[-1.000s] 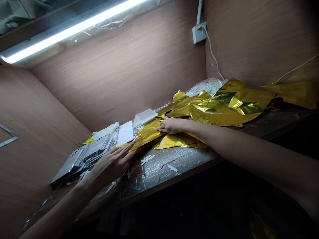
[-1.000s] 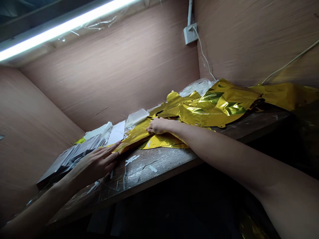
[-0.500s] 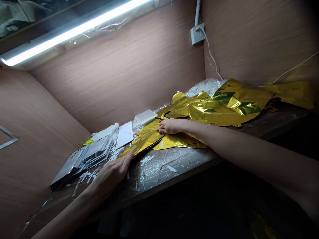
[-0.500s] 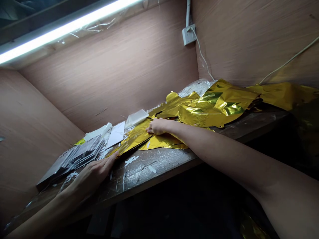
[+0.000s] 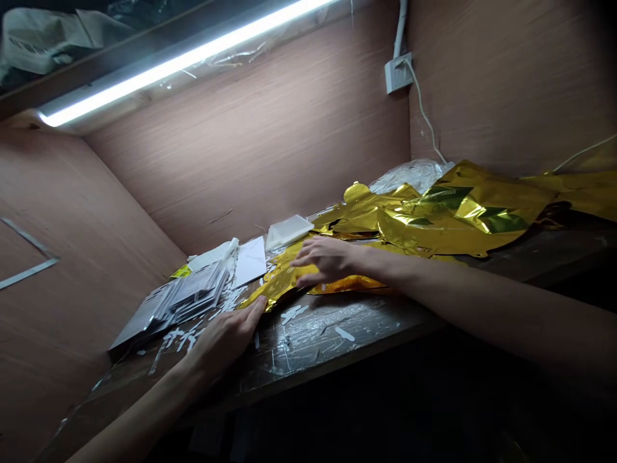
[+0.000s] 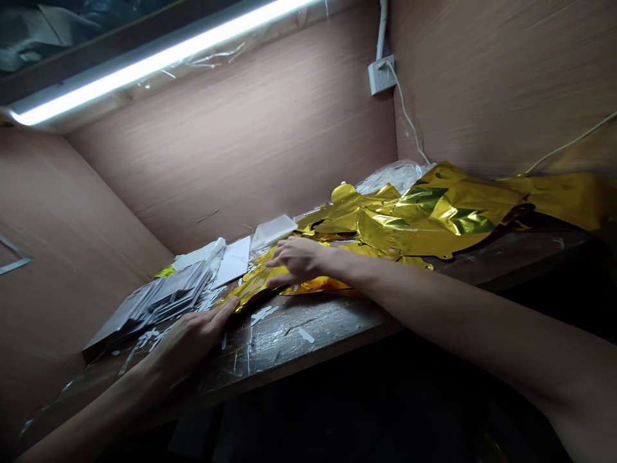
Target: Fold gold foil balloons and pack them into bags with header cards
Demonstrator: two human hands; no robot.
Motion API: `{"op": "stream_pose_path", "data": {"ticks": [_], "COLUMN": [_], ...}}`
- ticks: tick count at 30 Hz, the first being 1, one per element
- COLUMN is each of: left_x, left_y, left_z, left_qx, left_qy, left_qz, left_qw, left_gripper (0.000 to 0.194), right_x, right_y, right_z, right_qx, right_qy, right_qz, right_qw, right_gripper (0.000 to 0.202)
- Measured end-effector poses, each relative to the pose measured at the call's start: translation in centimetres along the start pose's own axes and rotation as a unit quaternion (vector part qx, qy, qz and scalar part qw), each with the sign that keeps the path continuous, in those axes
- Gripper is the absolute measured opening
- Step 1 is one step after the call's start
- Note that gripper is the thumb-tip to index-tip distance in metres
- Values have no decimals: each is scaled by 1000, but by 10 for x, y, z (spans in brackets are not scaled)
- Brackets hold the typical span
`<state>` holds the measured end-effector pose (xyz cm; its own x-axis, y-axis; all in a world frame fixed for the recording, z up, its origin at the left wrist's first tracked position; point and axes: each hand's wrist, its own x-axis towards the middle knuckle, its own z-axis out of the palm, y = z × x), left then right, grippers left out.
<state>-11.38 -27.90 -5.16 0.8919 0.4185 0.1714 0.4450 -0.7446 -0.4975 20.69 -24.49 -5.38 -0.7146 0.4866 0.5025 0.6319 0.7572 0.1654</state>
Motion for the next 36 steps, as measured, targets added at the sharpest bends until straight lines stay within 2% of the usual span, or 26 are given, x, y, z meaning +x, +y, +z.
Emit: {"op": "stream_pose_path", "data": {"ticks": [2,3,6,9,12,18,22,29,33,36], "left_x": [2,4,11,17,16,-2,-13,-21,-33,-49], "left_y": [2,4,12,19,19,1,-6,-7,-20,-34], "left_z": [-1,-2,-9,-15,-14,6,10,0,4,11], "left_qx": [-13,-19,-31,-38,-39,-25,-24,-4,5,-9], "left_qy": [14,22,35,34,44,91,88,22,21,46], "left_qz": [-5,-7,-14,-13,0,21,8,-8,-24,-47], "left_qw": [1000,1000,999,999,998,995,996,1000,999,998], "left_gripper": [54,54,47,40,36,41,44,52,54,49], "right_x": [9,13,18,15,11,8,9,10,9,10], "right_y": [-21,-29,-41,-41,-38,-33,-34,-34,-32,-32], "right_z": [-1,0,5,8,8,8,9,9,11,12], "right_qx": [-36,-58,-110,-150,-161,-138,-123,-114,-117,-112], "right_qy": [1,-5,-21,-37,-47,-55,-56,-49,-43,-26], "right_qz": [-62,-79,-110,-136,-134,-131,-134,-132,-126,-121], "right_qw": [997,995,988,979,977,980,982,983,984,986], "right_gripper": [60,59,30,31,28,22,22,24,23,27]}}
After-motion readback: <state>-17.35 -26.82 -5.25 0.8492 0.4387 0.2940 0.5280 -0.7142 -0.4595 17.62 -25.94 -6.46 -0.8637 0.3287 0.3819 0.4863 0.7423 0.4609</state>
